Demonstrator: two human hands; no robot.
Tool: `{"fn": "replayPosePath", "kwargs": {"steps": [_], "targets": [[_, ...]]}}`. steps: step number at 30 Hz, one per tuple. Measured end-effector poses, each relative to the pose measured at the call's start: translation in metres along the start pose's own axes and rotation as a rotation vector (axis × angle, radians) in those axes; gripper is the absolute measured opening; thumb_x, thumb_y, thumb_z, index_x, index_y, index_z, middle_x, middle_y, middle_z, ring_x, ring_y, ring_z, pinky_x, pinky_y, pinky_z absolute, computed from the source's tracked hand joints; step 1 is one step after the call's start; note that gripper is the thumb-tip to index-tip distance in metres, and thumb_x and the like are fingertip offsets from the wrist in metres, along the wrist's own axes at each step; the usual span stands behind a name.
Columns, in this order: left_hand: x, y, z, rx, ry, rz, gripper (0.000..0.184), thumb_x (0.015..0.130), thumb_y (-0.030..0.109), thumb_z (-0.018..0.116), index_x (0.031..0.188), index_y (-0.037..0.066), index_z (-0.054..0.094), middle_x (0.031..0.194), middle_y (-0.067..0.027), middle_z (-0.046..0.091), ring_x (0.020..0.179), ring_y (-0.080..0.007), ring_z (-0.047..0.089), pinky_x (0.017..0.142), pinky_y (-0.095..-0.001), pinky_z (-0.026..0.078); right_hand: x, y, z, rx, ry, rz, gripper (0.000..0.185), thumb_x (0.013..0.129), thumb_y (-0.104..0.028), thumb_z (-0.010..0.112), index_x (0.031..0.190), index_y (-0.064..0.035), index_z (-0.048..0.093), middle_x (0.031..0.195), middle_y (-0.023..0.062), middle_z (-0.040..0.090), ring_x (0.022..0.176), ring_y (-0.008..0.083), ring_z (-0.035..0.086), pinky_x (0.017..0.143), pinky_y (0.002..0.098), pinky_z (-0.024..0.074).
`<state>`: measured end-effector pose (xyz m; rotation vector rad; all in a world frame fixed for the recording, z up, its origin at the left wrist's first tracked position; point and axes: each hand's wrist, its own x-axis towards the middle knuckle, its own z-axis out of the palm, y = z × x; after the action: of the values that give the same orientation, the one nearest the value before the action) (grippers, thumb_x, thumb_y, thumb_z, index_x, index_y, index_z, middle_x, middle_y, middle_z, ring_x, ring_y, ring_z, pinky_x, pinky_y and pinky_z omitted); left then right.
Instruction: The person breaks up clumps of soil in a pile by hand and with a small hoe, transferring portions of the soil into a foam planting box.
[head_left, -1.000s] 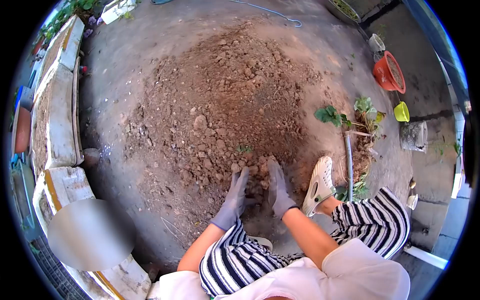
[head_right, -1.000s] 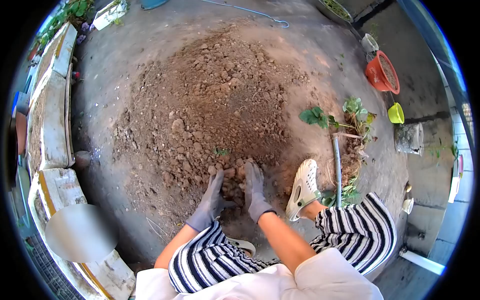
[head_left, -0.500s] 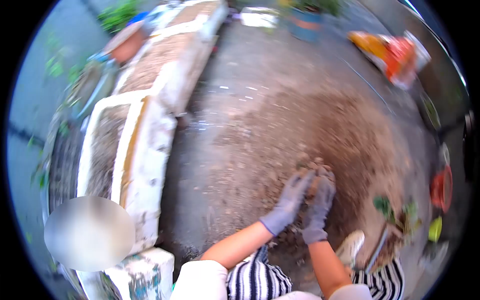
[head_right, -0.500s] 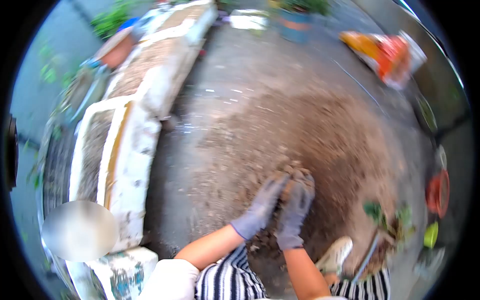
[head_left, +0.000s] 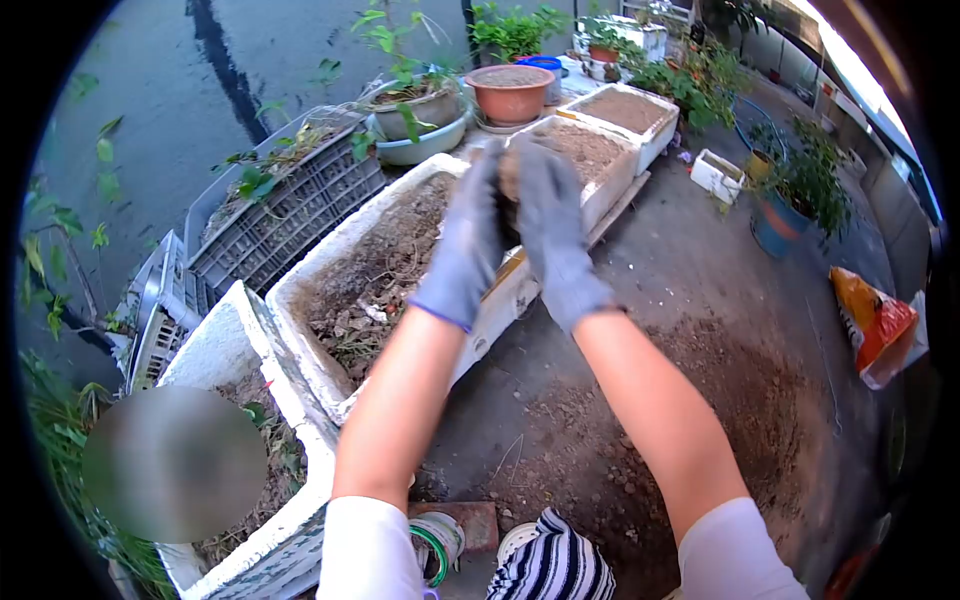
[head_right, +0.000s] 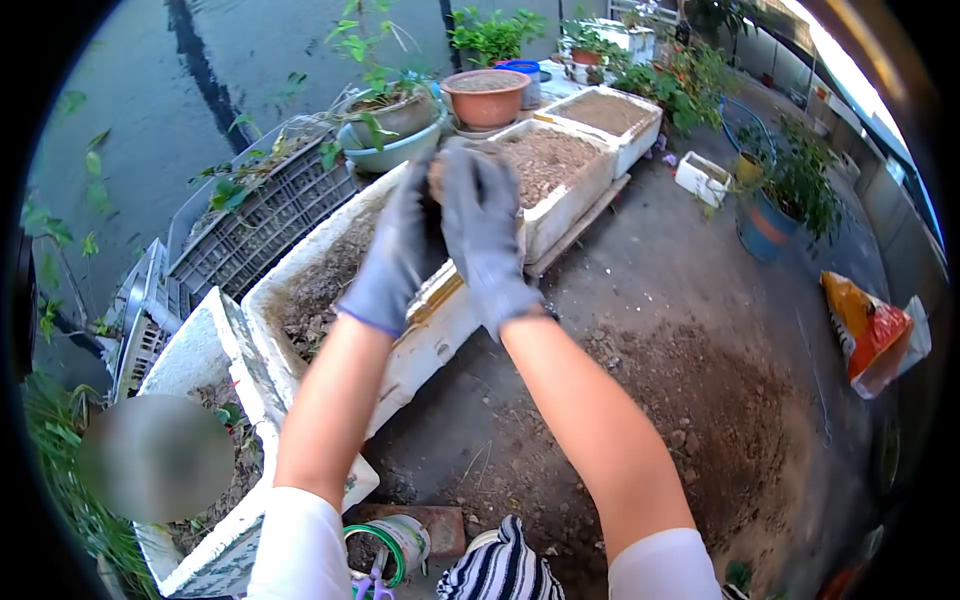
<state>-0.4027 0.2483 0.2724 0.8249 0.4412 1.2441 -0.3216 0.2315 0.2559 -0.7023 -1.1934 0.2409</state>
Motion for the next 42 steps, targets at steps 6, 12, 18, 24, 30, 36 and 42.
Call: {"fn": "replayPosePath", "kwargs": {"steps": [6,12,18,24,30,36,42], "targets": [[-0.01,0.07,-0.143,0.45,0.402,-0.491,0.042,0.089,0.039,0.062,0.118,0.009,0.06,0.113,-0.0103,0.063,0.092,-0.0225,0.063,0.085,-0.0385,0.054,-0.001,0.023,0.041,0.339,-0.969,1.134,0.04,0.095,-0.038,0.054,0.124,-0.0094,0.055,0.118,0.0072,0.056,0.114,0.0158,0.052,0.093,0.0364,0.0478],[-0.031,0.086,-0.171,1.147,0.45,-0.705,0.05,0.088,0.038,0.065,0.131,0.015,0.054,0.132,-0.013,0.051,0.092,-0.0293,0.06,0.062,-0.0511,0.061,-0.021,0.041,-0.009,0.208,-1.076,0.813,0.043,0.097,-0.037,0.054,0.136,-0.0184,0.053,0.141,-0.0014,0.047,0.128,0.0158,0.044,0.1,0.0336,0.043],[0.008,0.036,-0.102,1.457,0.13,-0.002,0.057,0.09,0.037,0.063,0.131,-0.001,0.055,0.131,-0.0175,0.057,0.122,-0.0254,0.053,0.101,-0.0328,0.042,-0.019,0.027,-0.13,0.413,-0.687,0.871,0.052,0.097,-0.039,0.054,0.139,-0.0097,0.046,0.137,0.005,0.051,0.129,0.0199,0.046,0.109,0.0362,0.0381],[-0.007,-0.121,0.016,0.953,-0.235,0.042,0.043,0.096,0.024,0.06,0.13,-0.001,0.056,0.124,-0.0094,0.062,0.118,-0.0155,0.054,0.103,-0.0267,0.039,-0.137,-0.051,-0.373,0.259,0.002,1.025,0.048,0.1,-0.031,0.053,0.14,-0.0063,0.046,0.134,0.0075,0.055,0.123,0.0194,0.052,0.107,0.035,0.0399],[-0.082,-0.311,-0.023,1.326,-0.733,-1.008,0.063,0.091,0.05,0.059,0.135,0.005,0.052,0.109,-0.0122,0.064,0.083,-0.0174,0.062,0.067,-0.0302,0.054,-0.358,-0.144,-0.525,-0.403,0.981,1.012,0.049,0.099,-0.034,0.051,0.138,-0.0043,0.047,0.133,0.0109,0.056,0.124,0.0228,0.052,0.108,0.0374,0.0372],[-0.204,-0.362,-0.057,1.212,-0.85,-1.977,0.064,0.093,0.055,0.053,0.136,0.008,0.051,0.125,-0.0143,0.061,0.097,-0.0261,0.064,0.074,-0.0381,0.059,-0.539,-0.21,-0.505,-0.693,0.981,1.284,0.046,0.099,-0.019,0.048,0.142,-0.0075,0.038,0.147,0.0123,0.036,0.138,0.0227,0.033,0.112,0.0338,0.0296],[-0.299,-0.404,-0.084,0.126,-0.155,-2.26,0.049,0.1,0.044,0.047,0.128,0.005,0.057,0.119,-0.0094,0.065,0.102,-0.015,0.063,0.09,-0.0272,0.053,-0.593,-0.17,-0.425,-1.685,0.041,1.506,0.037,0.094,-0.024,0.049,0.131,-0.0176,0.049,0.151,0.021,0.031,0.134,0.0531,0.027,0.114,0.0526,0.0219]]}}
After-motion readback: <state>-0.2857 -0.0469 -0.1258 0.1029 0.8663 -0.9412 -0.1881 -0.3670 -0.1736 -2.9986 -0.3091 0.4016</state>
